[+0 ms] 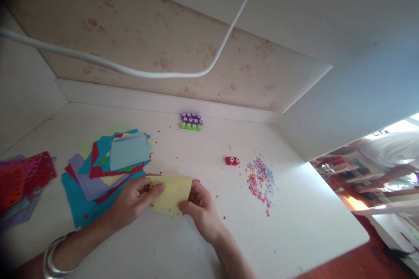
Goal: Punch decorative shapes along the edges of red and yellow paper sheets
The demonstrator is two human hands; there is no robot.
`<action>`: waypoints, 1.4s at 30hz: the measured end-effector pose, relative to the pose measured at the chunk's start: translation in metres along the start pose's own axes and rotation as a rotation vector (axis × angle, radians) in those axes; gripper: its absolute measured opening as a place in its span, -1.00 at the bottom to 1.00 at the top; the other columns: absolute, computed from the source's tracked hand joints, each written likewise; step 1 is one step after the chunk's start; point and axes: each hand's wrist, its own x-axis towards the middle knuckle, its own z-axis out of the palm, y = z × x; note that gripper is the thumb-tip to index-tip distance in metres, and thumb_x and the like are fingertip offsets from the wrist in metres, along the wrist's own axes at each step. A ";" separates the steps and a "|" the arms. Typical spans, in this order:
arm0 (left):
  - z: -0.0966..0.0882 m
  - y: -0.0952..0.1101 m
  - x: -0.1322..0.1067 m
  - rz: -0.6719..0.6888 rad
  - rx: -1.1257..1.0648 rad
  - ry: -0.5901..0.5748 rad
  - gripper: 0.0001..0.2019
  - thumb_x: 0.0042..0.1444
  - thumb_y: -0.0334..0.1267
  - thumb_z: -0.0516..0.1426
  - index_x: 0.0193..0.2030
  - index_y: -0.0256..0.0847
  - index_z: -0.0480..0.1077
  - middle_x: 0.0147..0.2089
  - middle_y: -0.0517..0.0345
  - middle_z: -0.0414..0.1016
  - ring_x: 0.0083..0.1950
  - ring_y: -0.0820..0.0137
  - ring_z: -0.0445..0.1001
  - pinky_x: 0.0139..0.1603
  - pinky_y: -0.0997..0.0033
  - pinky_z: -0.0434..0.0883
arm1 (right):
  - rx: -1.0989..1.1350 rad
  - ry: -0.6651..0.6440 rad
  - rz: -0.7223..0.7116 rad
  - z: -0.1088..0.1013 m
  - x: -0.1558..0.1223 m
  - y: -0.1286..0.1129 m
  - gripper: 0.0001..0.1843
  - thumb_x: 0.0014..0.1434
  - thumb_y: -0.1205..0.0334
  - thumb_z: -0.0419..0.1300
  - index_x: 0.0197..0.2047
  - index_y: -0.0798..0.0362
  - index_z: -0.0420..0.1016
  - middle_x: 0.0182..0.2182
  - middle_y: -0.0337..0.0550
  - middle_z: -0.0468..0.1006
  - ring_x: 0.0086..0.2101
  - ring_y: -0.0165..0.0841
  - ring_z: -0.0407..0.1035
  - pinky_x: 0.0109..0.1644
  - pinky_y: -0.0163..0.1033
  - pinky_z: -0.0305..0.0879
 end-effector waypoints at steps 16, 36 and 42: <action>-0.001 -0.005 0.001 -0.044 -0.085 0.045 -0.64 0.20 0.01 0.15 -0.05 -0.24 0.46 -0.26 0.08 0.57 -0.25 0.28 0.54 -0.29 0.42 0.48 | -0.061 0.057 -0.038 -0.005 0.001 0.004 -0.77 0.08 0.22 0.33 -0.14 0.01 0.59 -0.30 -0.16 0.58 -0.35 -0.35 0.44 -0.26 -0.26 0.40; 0.004 0.000 0.008 -0.147 0.185 0.079 -0.61 0.18 0.04 0.10 -0.18 -0.31 0.46 -0.29 0.01 0.60 -0.33 0.22 0.57 -0.44 0.41 0.49 | -1.007 0.417 -0.521 -0.037 -0.003 -0.001 -0.73 0.28 0.26 0.17 0.04 -0.08 0.53 0.00 -0.01 0.52 -0.06 -0.17 0.45 -0.01 -0.02 0.46; 0.003 -0.006 0.012 -0.154 0.193 0.047 -0.62 0.17 0.01 0.12 -0.12 -0.30 0.46 -0.25 0.00 0.63 -0.37 0.24 0.58 -0.46 0.42 0.46 | -1.099 0.211 -0.430 -0.046 0.003 0.006 -0.71 0.32 0.22 0.13 0.07 -0.10 0.54 0.02 -0.06 0.55 -0.01 -0.16 0.45 0.08 0.01 0.44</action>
